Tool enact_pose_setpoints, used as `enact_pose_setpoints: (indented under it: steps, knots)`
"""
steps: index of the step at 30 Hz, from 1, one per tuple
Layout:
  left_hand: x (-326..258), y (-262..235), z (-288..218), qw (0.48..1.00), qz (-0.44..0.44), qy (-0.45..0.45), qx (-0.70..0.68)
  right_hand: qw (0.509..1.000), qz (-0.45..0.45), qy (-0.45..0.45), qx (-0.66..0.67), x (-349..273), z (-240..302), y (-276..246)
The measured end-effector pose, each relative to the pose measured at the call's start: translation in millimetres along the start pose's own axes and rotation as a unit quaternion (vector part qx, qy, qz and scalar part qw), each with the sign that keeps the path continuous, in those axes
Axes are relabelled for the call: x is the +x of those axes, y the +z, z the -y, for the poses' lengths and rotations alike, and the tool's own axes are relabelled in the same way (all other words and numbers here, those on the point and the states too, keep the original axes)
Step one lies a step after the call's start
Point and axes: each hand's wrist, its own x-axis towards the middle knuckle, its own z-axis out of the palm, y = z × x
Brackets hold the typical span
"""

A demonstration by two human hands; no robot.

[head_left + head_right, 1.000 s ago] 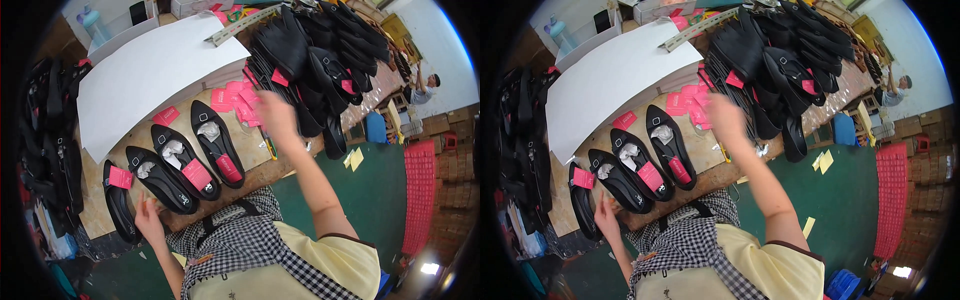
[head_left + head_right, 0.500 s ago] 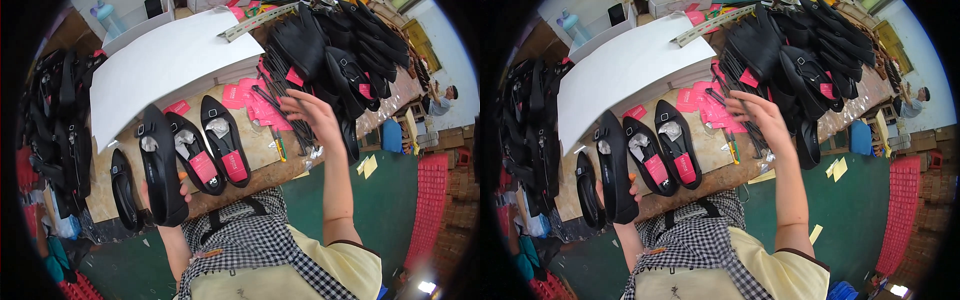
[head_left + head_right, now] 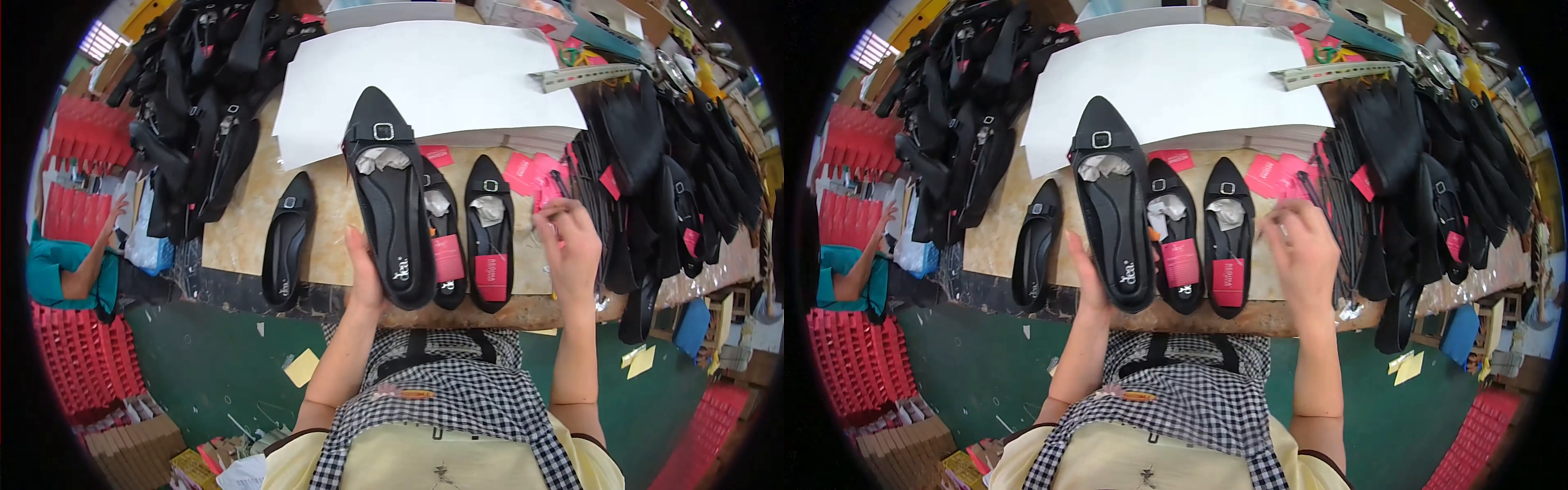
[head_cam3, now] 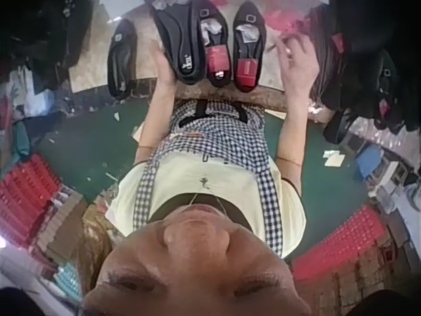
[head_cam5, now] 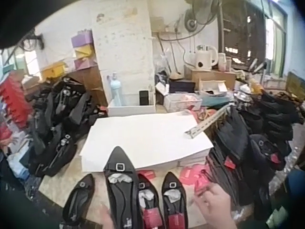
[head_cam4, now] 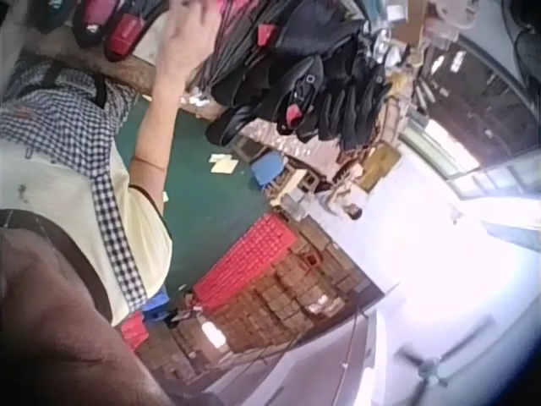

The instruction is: Clean and inspect shoes before packing them.

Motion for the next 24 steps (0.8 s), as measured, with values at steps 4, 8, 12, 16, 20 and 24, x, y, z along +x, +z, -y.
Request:
enact_pose_setpoints:
  steps: [4,8,12,16,20,24]
  knots:
    - [0.3,3.0,-4.9,0.996,0.007,0.075,0.037,0.980,0.166,0.004,0.112,-2.5,45.7,22.2]
    - [8.8,-15.2,-5.3,0.986,-0.025,0.127,0.108,0.926,0.293,0.051,0.233,-2.3,74.7,28.2]
    - [6.2,-18.7,-6.8,0.979,-0.037,0.148,0.138,0.901,0.306,0.073,0.300,-0.6,70.7,47.6]
    - [6.3,-27.8,-2.7,0.973,-0.034,0.176,0.145,0.859,0.357,0.138,0.340,15.7,91.5,37.1]
    - [-2.0,-22.4,2.2,0.958,-0.032,0.198,0.206,0.897,0.312,0.071,0.306,14.3,96.7,39.6]
    - [-12.0,-3.5,14.8,0.962,-0.069,0.195,0.177,0.968,0.121,-0.081,0.205,6.2,103.5,65.4]
